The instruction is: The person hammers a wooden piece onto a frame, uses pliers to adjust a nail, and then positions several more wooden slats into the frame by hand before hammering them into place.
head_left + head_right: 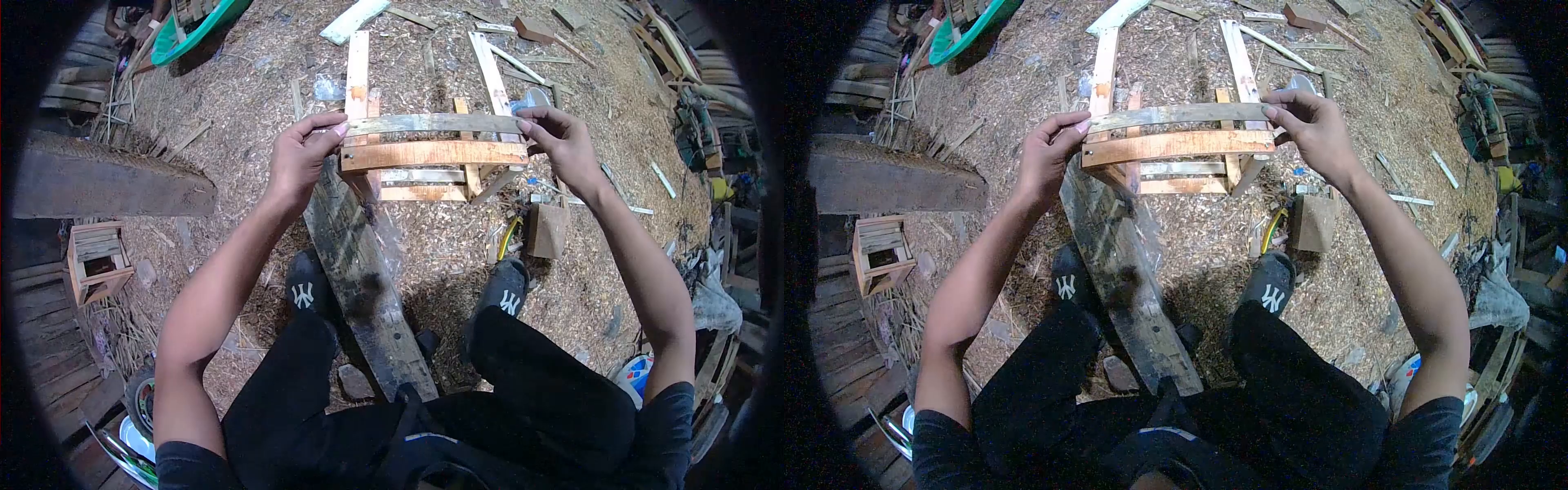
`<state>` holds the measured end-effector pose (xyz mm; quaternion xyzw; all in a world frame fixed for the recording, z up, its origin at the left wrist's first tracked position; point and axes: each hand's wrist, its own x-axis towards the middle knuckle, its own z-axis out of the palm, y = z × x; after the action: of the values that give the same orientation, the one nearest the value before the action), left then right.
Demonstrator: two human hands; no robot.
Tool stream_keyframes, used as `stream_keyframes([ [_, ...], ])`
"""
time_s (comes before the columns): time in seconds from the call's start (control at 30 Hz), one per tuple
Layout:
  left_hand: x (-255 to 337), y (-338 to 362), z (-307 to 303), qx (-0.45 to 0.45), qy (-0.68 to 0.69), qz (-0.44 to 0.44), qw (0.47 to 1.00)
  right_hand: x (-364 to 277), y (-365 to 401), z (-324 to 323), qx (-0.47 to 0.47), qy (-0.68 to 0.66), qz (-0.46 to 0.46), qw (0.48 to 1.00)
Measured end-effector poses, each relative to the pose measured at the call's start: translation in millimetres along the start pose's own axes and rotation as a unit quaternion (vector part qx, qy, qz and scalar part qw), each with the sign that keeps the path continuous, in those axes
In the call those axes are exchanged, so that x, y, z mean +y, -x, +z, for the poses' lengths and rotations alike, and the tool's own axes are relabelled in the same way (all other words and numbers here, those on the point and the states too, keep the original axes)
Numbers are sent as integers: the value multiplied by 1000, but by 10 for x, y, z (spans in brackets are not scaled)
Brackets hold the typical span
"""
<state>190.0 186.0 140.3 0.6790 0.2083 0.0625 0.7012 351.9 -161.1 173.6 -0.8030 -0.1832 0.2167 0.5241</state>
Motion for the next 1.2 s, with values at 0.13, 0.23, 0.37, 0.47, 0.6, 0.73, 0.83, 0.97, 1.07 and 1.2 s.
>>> stream_keyframes([
  [0.13,-15,-5,-21,-3,-10,6,1000,39,-25,-19,-1,-9,10,1000],
  [0.23,-5,-3,-21,-4,-16,2,1000,30,-9,-29,-10,-38,38,999],
  [0.37,48,18,-13,-10,-24,-11,1000,-24,23,-12,-23,-27,29,999],
  [0.47,-23,-18,-31,-13,22,-15,1000,-39,39,4,-17,-12,15,1000],
  [0.6,-19,-8,-31,2,22,-29,999,-10,25,2,-10,-22,14,1000],
  [0.73,-22,-1,-20,5,31,-10,999,17,25,-18,-17,-10,10,1000],
  [0.83,-49,-11,-44,2,20,-20,1000,19,37,-9,-13,-16,13,1000],
  [0.97,-92,-33,-76,-7,16,-21,1000,4,51,-11,-16,-19,21,999],
  [1.07,-81,-29,-56,6,2,-20,1000,12,40,-10,-19,-19,19,999],
  [1.2,-52,-20,-39,0,-1,-24,1000,-2,44,4,-16,-15,20,1000],
])
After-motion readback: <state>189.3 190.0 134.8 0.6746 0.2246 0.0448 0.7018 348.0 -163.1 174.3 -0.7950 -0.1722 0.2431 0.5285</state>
